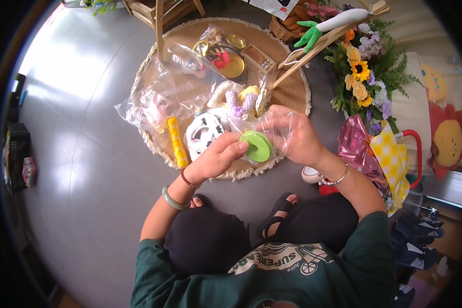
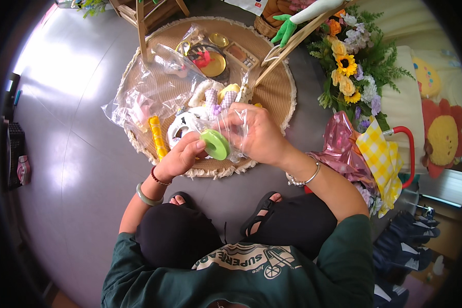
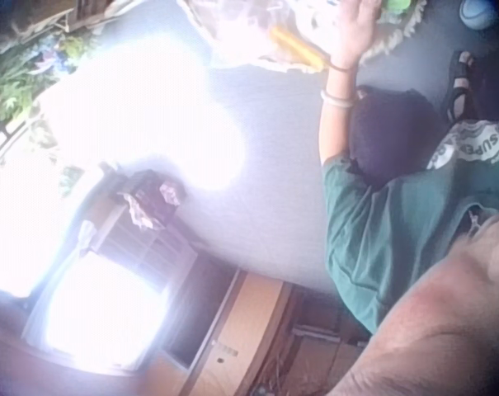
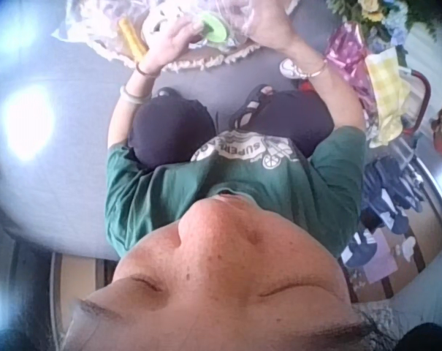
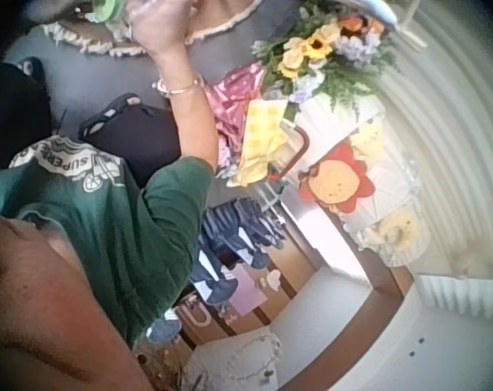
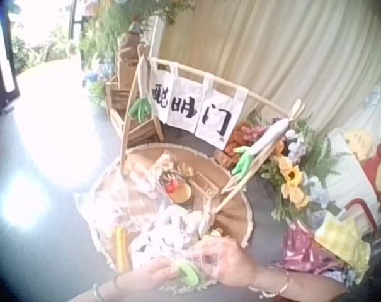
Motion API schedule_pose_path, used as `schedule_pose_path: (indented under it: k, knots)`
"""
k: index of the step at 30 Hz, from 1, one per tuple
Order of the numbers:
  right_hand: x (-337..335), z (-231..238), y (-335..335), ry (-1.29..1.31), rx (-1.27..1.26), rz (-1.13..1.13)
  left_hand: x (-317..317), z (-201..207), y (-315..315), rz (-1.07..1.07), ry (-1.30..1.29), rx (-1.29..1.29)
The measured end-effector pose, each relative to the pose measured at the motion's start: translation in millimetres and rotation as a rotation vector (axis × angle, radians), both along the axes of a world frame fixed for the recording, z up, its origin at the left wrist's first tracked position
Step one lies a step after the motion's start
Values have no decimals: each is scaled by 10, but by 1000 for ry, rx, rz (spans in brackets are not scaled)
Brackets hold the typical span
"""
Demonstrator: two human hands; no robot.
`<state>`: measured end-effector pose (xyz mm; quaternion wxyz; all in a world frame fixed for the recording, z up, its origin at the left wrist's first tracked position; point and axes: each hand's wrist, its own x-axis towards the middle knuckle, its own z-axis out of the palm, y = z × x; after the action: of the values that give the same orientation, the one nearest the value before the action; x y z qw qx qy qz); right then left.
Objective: The person assembles several stuffed plush letters by hand, connecting them using small green plastic rings through existing loops on the objects. They remove letters from a yellow bag and place the connected set on a circular mat.
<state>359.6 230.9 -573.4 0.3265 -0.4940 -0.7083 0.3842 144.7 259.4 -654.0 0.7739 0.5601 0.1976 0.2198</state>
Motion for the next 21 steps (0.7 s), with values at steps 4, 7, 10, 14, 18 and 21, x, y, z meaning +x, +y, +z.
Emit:
schedule_pose_path:
  k: [4,7,10,14,18,21]
  knots:
    - [4,-7,17,-142,37,19,70,-60,-70,15,-88,-57]
    - [3,-60,23,-167,88,61,28,-58,-63,-9,-42,-96]
    - [-21,-121,10,-137,56,78,3,-135,-90,-96,-23,-190]
    - [-86,-237,-29,-131,-24,68,-43,-339,-238,-87,-37,-323]
    - [-221,-434,-97,-160,-67,70,-300,-518,-311,-59,38,-384]
    - [-324,-549,-45,-239,-89,152,-506,-598,-401,9,44,-410]
